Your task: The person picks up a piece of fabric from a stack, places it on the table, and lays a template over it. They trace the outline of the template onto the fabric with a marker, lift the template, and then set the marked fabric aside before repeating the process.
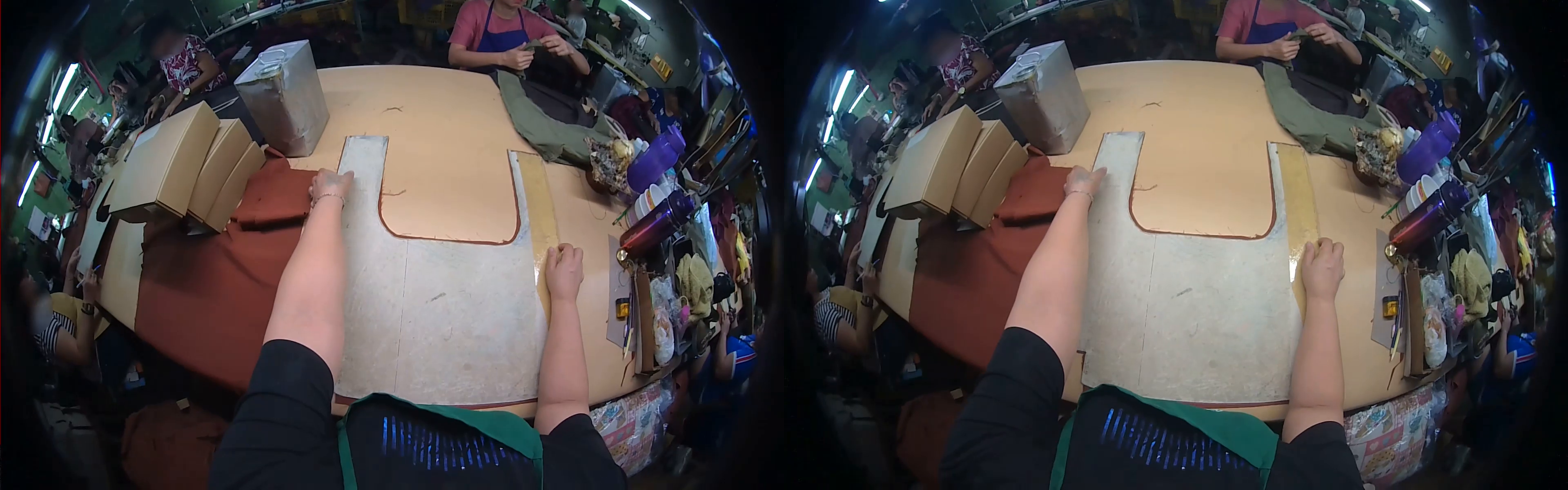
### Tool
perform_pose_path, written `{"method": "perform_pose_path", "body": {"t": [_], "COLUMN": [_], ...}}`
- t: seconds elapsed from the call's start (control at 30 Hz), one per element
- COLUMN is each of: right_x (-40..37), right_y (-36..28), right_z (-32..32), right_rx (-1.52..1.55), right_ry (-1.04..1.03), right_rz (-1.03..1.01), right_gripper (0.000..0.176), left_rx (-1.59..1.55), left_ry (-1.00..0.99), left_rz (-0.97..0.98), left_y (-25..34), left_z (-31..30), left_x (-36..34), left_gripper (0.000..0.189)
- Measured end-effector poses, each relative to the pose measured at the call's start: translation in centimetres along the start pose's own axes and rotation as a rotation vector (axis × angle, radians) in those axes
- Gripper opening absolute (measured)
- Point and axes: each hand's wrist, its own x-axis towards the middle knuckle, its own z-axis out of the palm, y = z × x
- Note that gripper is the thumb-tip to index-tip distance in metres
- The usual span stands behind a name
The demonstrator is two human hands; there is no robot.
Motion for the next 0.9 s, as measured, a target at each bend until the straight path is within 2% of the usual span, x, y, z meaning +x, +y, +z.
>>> {"method": "perform_pose_path", "body": {"t": [0.13,0.23,0.33,0.43,0.53,0.63,0.73,0.83,0.9], "right_x": [0.0,0.0,0.0,0.1,0.1,0.1,0.1,0.1,0.2], "right_y": [-0.2,-0.3,0.0,-0.1,-0.1,0.0,0.0,-0.1,-0.1], "right_z": [0.0,-0.2,0.0,0.0,0.0,0.1,0.0,0.0,-0.1], "right_rx": [-0.006,-0.005,-0.005,0.0,-0.002,-0.002,0.002,-0.008,0.0], "right_ry": [0.025,0.014,0.014,0.011,0.008,0.012,0.014,0.002,0.001], "right_rz": [-0.01,0.003,-0.001,-0.001,0.004,0.0,-0.006,0.006,0.0], "right_gripper": [0.022,0.023,0.024,0.024,0.024,0.025,0.025,0.026,0.026], "left_rx": [-0.078,-0.123,-0.123,-0.069,0.03,0.043,0.003,0.066,0.095], "left_ry": [-0.069,0.014,0.008,-0.085,0.139,0.256,0.212,0.144,0.195], "left_rz": [-0.001,-0.046,0.043,0.127,0.163,0.175,0.239,0.186,0.198], "left_y": [-0.4,0.5,-0.6,-1.2,-0.6,-0.6,-1.2,-1.4,-1.1], "left_z": [0.3,0.3,1.8,1.8,1.7,1.6,1.2,0.7,0.8], "left_x": [2.0,1.0,3.8,4.0,1.8,0.8,0.6,-0.8,-1.3], "left_gripper": [0.057,0.055,0.054,0.054,0.053,0.045,0.045,0.04,0.037]}}
